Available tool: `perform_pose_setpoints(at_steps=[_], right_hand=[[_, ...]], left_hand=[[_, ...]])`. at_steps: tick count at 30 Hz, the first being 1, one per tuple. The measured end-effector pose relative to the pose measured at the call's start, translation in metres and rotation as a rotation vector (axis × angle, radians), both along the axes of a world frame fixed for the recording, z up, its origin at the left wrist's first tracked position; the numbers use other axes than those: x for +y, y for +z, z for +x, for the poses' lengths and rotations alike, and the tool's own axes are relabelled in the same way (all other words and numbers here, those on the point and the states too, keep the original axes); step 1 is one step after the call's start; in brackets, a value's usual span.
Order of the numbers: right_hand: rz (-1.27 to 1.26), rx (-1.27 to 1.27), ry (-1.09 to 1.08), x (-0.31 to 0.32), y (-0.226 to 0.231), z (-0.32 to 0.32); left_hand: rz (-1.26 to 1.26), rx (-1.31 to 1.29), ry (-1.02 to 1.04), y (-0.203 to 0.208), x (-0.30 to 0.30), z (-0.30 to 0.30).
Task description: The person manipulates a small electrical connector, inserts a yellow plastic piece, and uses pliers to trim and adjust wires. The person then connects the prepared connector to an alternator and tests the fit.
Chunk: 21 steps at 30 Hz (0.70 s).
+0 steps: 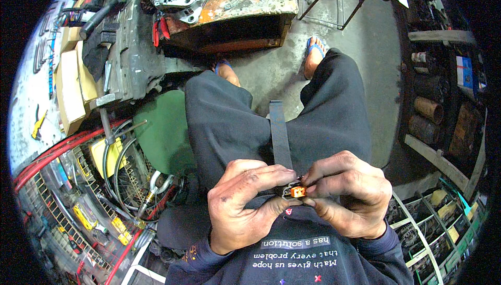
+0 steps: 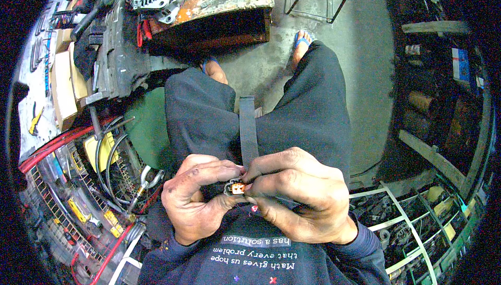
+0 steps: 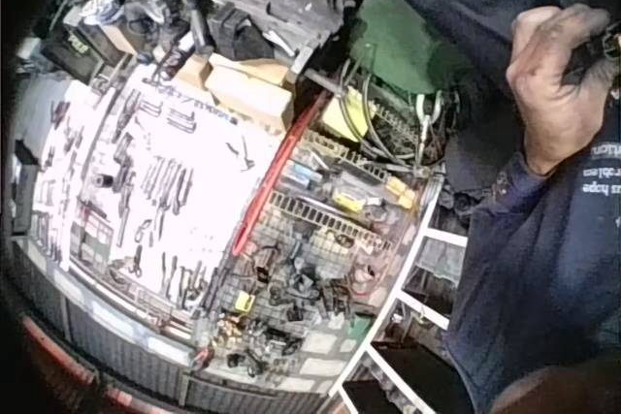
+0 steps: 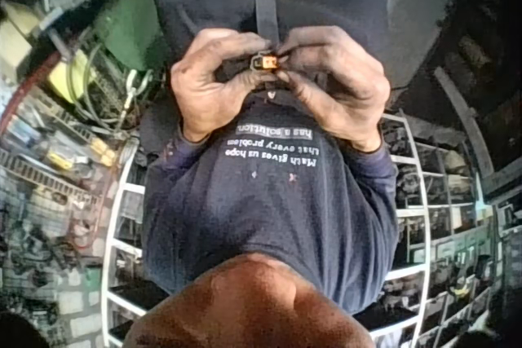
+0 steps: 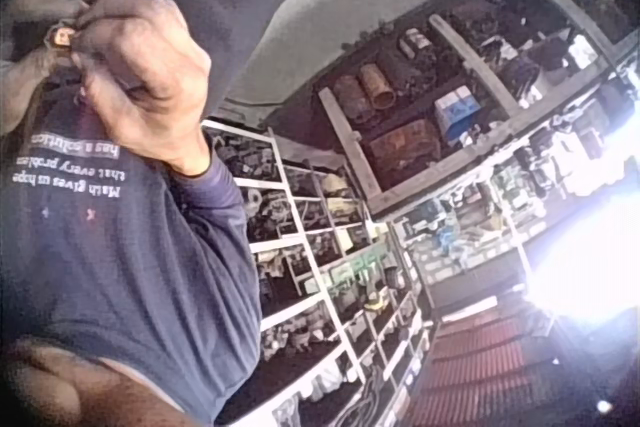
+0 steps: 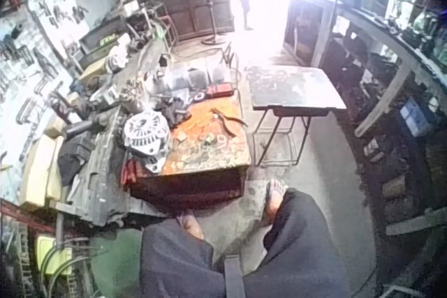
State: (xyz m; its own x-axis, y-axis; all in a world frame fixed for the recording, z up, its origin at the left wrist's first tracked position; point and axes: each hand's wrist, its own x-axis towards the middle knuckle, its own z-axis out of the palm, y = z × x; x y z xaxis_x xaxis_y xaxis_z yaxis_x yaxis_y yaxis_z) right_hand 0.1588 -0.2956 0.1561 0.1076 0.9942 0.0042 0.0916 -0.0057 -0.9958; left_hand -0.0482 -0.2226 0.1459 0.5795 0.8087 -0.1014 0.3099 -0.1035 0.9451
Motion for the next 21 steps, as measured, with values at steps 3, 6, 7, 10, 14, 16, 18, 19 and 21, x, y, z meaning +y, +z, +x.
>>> perform_pose_setpoints(at_steps=[3, 6, 7, 10, 14, 16, 18, 19, 21], right_hand=[[-0.023, 0.025, -0.025, -0.003, -0.003, 0.003], [-0.035, 0.048, -0.096, -0.006, -0.006, 0.005], [-0.028, 0.009, -0.095, -0.007, -0.005, 0.005], [-0.012, -0.109, -0.086, -0.008, -0.002, 0.005], [-0.024, -0.254, 0.075, -0.010, 0.010, 0.006], [-0.049, -0.225, 0.010, -0.013, 0.004, 0.008], [-0.095, -0.099, -0.088, -0.017, -0.010, 0.009], [-0.230, 0.244, -0.156, -0.019, -0.017, 0.004], [-0.373, 0.941, -0.344, -0.024, -0.030, -0.001]], left_hand=[[0.002, 0.006, 0.010, -0.001, -0.001, 0.001], [0.001, -0.009, 0.027, -0.002, -0.002, 0.002], [-0.005, -0.012, 0.027, -0.002, -0.002, 0.002], [-0.045, -0.023, 0.029, -0.003, -0.003, 0.003], [-0.070, -0.043, 0.005, -0.004, -0.003, -0.001], [-0.078, -0.065, -0.005, -0.004, -0.002, 0.001], [-0.104, -0.073, 0.032, -0.001, -0.005, 0.003], [-0.101, -0.074, 0.016, 0.000, -0.004, 0.002], [-0.096, -0.083, -0.026, -0.004, -0.001, 0.002]])
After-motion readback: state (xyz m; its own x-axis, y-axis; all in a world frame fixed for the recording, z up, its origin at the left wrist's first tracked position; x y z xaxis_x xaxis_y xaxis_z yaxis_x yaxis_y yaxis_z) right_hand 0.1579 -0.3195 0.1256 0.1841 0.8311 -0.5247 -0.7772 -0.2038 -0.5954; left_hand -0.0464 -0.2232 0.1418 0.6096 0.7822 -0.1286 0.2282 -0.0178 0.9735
